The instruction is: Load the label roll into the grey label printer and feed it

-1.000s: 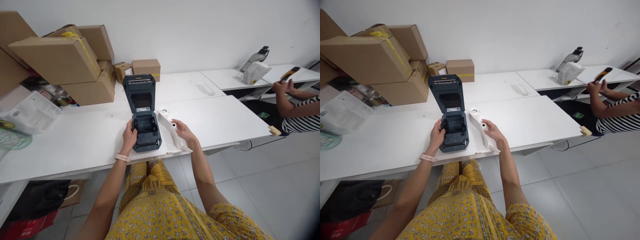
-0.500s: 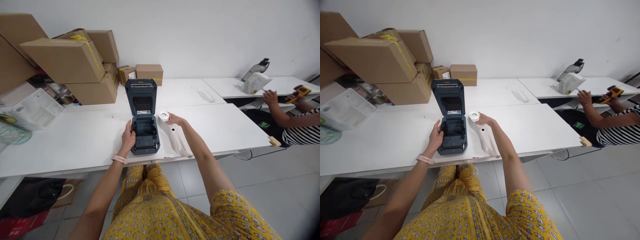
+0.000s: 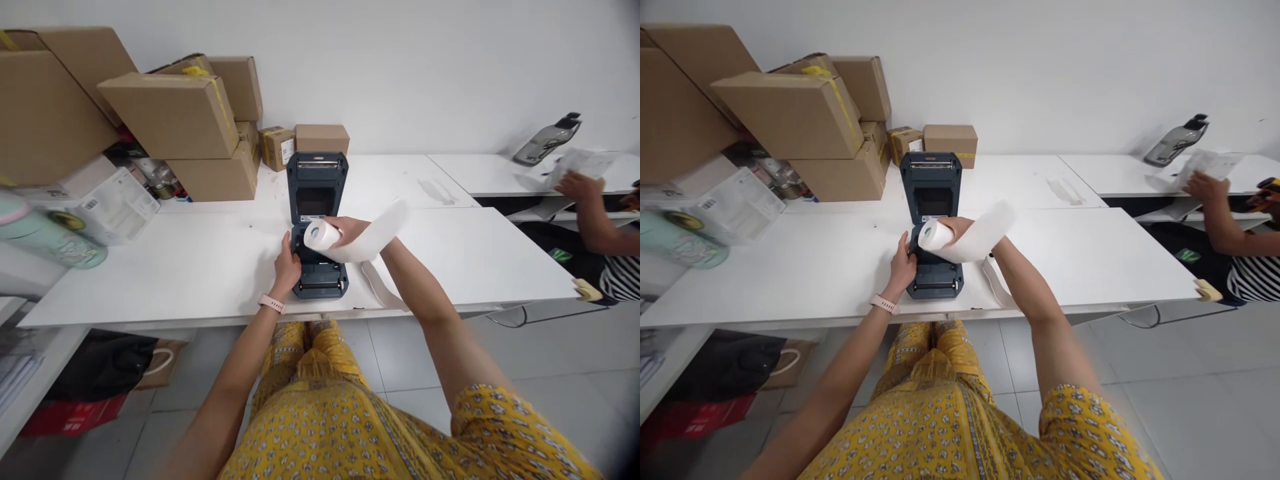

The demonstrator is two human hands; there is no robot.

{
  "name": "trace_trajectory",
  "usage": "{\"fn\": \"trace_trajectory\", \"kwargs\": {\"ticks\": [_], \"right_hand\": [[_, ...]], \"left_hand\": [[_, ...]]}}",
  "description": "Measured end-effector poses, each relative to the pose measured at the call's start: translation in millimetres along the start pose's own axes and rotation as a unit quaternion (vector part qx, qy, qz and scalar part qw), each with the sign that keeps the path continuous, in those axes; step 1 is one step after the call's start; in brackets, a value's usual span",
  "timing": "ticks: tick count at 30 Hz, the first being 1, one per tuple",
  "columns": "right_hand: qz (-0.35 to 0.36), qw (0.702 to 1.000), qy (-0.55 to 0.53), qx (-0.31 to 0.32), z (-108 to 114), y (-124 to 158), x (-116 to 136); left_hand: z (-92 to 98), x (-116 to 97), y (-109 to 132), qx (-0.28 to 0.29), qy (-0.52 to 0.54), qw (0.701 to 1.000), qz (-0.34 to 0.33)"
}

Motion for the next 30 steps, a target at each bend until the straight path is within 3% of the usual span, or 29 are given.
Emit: {"fn": "trace_trajectory", "kwargs": {"ticks": [5,11,15,20,25,30], "right_hand": [[-0.083,0.980,0.140,0.113,-23.5,-32.4,21.7],[-0.134,0.963,0.187,0.144,-46.3,-49.2,4.3],[-0.085,0.985,0.135,0.071,-56.1,-28.6,2.1],[0.003,0.994,0.077,-0.071,-96.0,39.8,21.6],[-0.008,0.977,0.150,-0.154,-144.8,94.7,50.4],[-0.021,0.963,0.175,-0.205,-167.1,111.7,63.7]], "left_hand": [[1.7,-4.8,0.7,0.006,-0.021,1.000,0.016],[2.9,-6.9,3.1,0.008,-0.009,1.000,0.008],[4.0,-7.3,3.3,0.010,-0.012,1.000,0.011],[4.6,-6.5,3.8,-0.005,-0.002,1.000,-0.007],[3.6,-4.6,3.7,-0.006,-0.005,1.000,-0.020],[-0.4,1.0,0.6,-0.014,0.013,1.000,-0.024]]}}
Point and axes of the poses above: each hand's wrist, its own y-axis away from the middle knuckle, its own z-axis out of the back of the hand, x = y × z, the point moved 2 cm from there along -y, towards the middle knuckle, and after that the axes turned 14 degrees about -y, right-handed, at the moved point
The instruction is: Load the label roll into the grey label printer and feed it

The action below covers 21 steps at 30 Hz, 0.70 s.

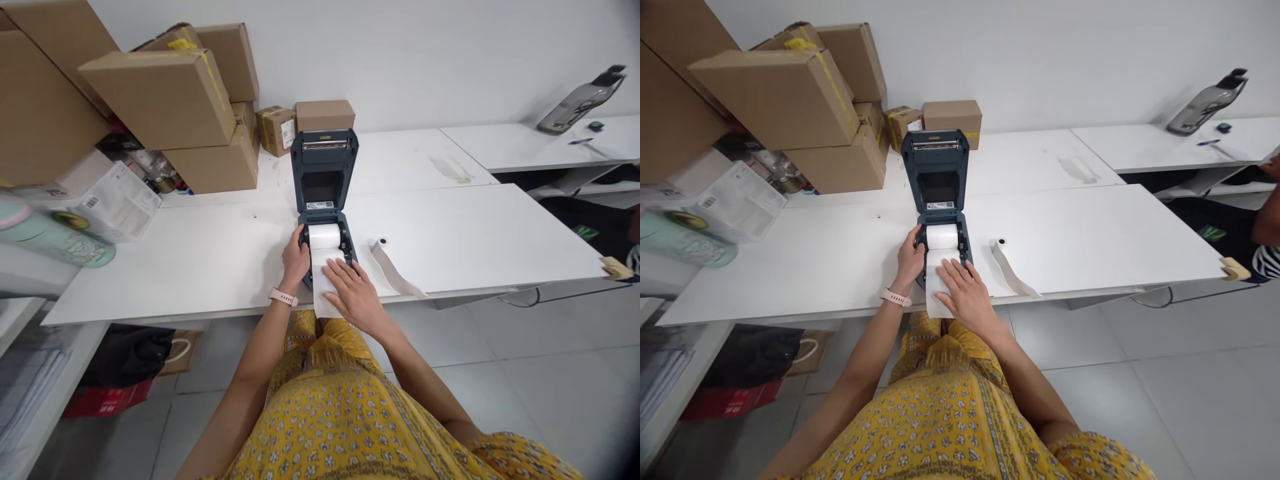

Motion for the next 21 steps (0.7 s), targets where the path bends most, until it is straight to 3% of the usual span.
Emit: {"fn": "trace_trajectory", "kwargs": {"ticks": [7,17,19,21], "right_hand": [[0.002,1.000,-0.022,-0.019,-1.0,3.3,-2.3],[-0.008,0.997,-0.075,-0.024,-2.6,5.4,-1.4],[0.004,0.994,-0.109,-0.027,3.5,4.6,-4.5],[0.021,0.985,-0.158,-0.067,21.6,-7.0,-14.4]], "left_hand": [[-4.4,7.2,3.3,0.012,0.057,0.998,-0.006],[-0.2,-1.1,69.7,0.038,0.181,0.983,0.018],[1.2,0.0,76.2,0.048,0.199,0.979,0.019],[2.0,2.5,77.3,0.062,0.212,0.975,0.027]]}}
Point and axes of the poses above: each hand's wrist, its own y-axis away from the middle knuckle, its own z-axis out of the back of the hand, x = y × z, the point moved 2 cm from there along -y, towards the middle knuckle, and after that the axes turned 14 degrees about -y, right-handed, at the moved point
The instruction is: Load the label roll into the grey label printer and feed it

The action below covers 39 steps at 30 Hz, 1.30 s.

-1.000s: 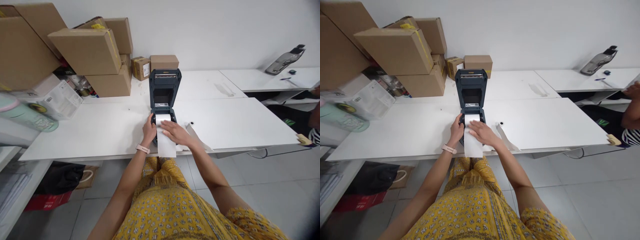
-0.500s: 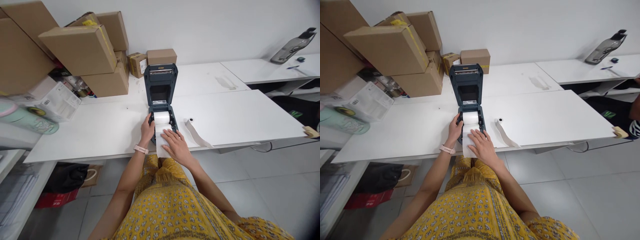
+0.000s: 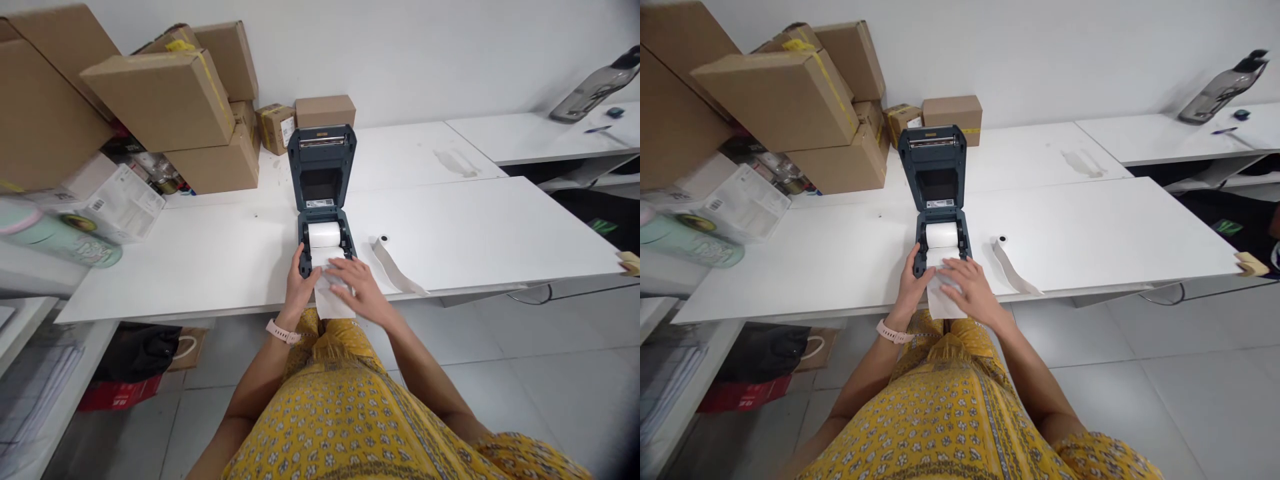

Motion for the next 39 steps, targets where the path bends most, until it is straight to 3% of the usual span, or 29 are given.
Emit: {"fn": "trace_trajectory", "kwargs": {"ticks": [2,4,6,7,9,12,15,20,23,25,27,30,33,36,39], "right_hand": [[0.017,0.994,-0.034,-0.098,31.2,-31.7,-9.1],[0.021,0.976,-0.029,-0.216,67.8,-80.7,-21.3],[0.010,0.965,-0.041,-0.260,98.2,-140.7,-33.8],[0.007,0.961,-0.059,-0.269,109.8,-170.6,-39.0],[-0.007,0.971,-0.091,-0.221,122.2,-222.5,-45.4],[-0.020,0.987,-0.110,-0.114,121.3,-257.2,-43.1],[0.010,0.992,-0.072,-0.102,109.4,-230.4,-28.5],[0.113,0.977,0.018,-0.182,65.3,-107.9,-6.1],[0.112,0.983,0.041,-0.141,31.9,-45.1,-9.5],[0.086,0.990,0.032,-0.107,14.8,-20.5,-15.4],[0.062,0.993,0.018,-0.098,2.9,-8.2,-20.4],[0.034,0.990,0.010,-0.134,-9.7,-2.7,-26.8],[0.055,0.981,-0.006,-0.184,-21.5,-0.9,-33.4],[0.077,0.974,-0.005,-0.214,-30.0,1.5,-39.0],[0.043,0.977,0.036,-0.204,-30.1,2.4,-40.9]], "left_hand": [[1.6,1.6,-2.1,0.012,0.013,1.000,0.013],[3.0,1.5,-4.5,0.020,0.019,0.999,0.022],[4.3,-0.2,-5.9,0.020,0.016,0.999,0.026],[4.7,-1.2,-6.0,0.020,0.015,0.999,0.027],[5.0,-2.3,-5.5,0.022,0.020,0.999,0.029],[4.5,0.8,-2.2,0.019,0.027,0.999,0.022],[3.0,10.8,5.3,0.005,0.026,0.999,0.038],[-4.1,25.5,19.0,0.014,0.044,0.998,0.052],[-7.5,29.3,21.0,0.005,0.049,0.998,0.025],[-7.4,31.6,22.4,0.005,0.050,0.999,0.015],[-4.6,31.8,26.0,0.013,0.050,0.999,0.004],[4.5,22.1,33.0,0.003,0.017,1.000,-0.022],[16.5,-4.3,30.5,-0.101,-0.040,0.991,-0.079],[24.1,-39.2,11.0,-0.236,-0.082,0.956,-0.153],[22.3,-69.9,-19.4,-0.277,-0.126,0.926,-0.225]]}}
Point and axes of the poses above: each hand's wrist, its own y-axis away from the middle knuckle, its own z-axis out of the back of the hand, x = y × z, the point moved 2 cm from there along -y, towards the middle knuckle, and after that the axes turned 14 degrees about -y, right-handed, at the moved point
